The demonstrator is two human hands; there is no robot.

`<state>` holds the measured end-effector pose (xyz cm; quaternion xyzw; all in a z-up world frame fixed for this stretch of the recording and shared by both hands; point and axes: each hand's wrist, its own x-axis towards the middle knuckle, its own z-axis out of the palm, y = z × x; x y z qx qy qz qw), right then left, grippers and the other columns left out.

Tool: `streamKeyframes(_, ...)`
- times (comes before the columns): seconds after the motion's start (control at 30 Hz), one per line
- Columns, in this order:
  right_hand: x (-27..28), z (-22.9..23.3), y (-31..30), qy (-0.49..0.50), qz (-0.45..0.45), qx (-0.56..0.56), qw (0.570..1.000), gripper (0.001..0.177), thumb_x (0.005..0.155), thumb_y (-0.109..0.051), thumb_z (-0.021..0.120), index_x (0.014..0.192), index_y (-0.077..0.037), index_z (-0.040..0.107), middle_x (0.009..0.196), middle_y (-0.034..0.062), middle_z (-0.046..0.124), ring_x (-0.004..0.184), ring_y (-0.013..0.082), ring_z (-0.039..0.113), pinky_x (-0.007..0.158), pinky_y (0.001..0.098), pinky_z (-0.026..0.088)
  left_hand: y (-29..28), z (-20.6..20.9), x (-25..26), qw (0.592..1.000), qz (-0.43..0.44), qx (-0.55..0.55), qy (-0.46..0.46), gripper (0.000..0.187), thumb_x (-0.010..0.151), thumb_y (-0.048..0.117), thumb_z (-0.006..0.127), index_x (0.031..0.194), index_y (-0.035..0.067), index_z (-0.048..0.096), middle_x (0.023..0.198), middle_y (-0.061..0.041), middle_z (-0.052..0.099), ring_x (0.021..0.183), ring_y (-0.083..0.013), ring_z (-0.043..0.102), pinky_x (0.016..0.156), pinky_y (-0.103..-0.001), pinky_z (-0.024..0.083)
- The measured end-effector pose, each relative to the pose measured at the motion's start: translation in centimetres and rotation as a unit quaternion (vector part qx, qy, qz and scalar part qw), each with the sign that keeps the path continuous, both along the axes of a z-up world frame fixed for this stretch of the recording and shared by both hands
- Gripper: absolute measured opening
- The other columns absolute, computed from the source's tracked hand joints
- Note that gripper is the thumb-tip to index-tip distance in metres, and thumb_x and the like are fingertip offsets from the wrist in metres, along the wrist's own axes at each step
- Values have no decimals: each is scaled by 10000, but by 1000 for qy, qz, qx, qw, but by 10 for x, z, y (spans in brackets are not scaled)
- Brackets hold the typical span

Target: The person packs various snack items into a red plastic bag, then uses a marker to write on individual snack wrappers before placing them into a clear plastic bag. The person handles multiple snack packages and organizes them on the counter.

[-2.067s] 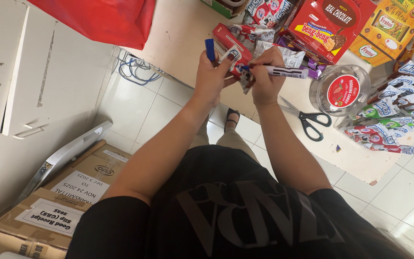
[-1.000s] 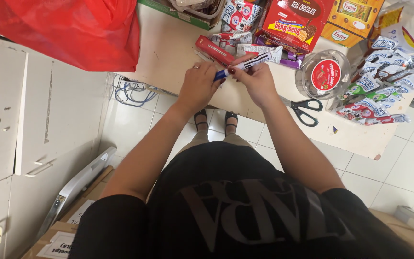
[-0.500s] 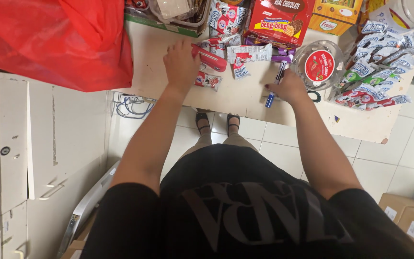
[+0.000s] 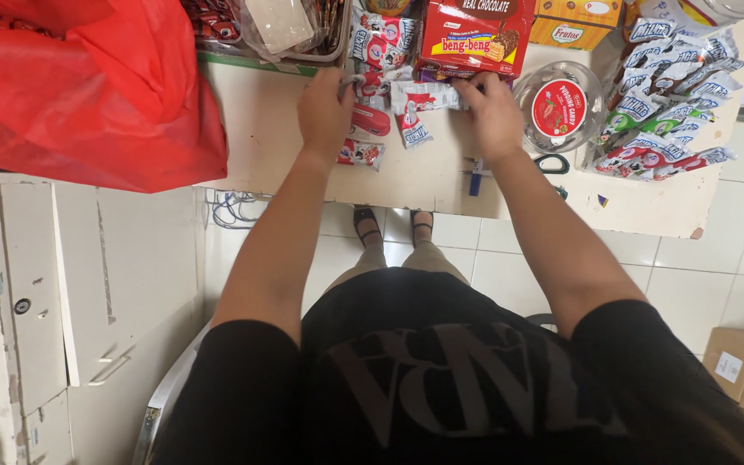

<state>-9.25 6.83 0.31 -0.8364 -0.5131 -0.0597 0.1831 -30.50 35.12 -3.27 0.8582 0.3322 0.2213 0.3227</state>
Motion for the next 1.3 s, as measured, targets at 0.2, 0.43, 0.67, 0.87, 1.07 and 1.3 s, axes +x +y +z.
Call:
streamKeyframes(0.2, 24, 1, -31, 188, 53, 73, 978, 162, 1195, -73, 834, 1356, -94, 841, 1401, 69, 782, 1214, 282, 787, 993, 436, 654, 7, 64, -13, 987, -77, -114, -85, 183, 1201, 196, 748, 1305, 71, 667, 1040, -168, 832, 901, -360, 828, 804, -482, 620)
streamKeyframes(0.43, 62, 28, -181, 559, -77, 167, 808, 65, 1232, -33, 700, 1281, -63, 730, 1137, 47, 793, 959, 123, 775, 836, 319, 657, -43, 132, 37, 966, -240, -33, -93, 189, 1200, 160, 773, 1320, 56, 671, 1076, -238, 832, 969, -460, 820, 812, -537, 613)
streamKeyframes(0.67, 120, 106, -410, 473, -167, 413, 760, 238, 1350, 120, 629, 1282, -83, 526, 1196, 186, 770, 1075, 354, 896, 853, 440, 724, -236, 114, 186, 922, -372, -63, -88, 187, 1185, 206, 764, 1293, 82, 676, 1042, -247, 837, 1034, -488, 820, 857, -601, 605)
streamKeyframes(0.87, 103, 50, -457, 602, -226, 440, 627, 933, 1027, 227, 595, 1794, -275, 426, 1406, 159, 763, 1157, 349, 905, 995, 491, 731, -381, 70, 271, 920, -391, -11, 6, 214, 1141, 177, 672, 1330, 79, 675, 1067, -248, 850, 1025, -500, 812, 854, -640, 605)
streamKeyframes(1.07, 133, -64, -401, 450, -211, 308, 811, 262, 1088, 94, 866, 1281, -70, 798, 1237, 35, 881, 1153, 159, 832, 1024, 329, 697, -424, 21, 306, 924, -377, 53, 23, 210, 1180, 113, 568, 1352, 48, 670, 1085, -231, 852, 1045, -481, 830, 902, -627, 631)
streamKeyframes(1.3, 150, -84, -353, 123, -295, -51, 946, 160, 871, -225, 944, 1004, -157, 889, 1018, 128, 858, 1024, 352, 796, 891, 573, 587, -413, 11, 299, 944, -303, -128, -31, 500, 1029, 146, 816, 1483, 79, 620, 1202, -232, 805, 1036, -417, 870, 883, -532, 668)
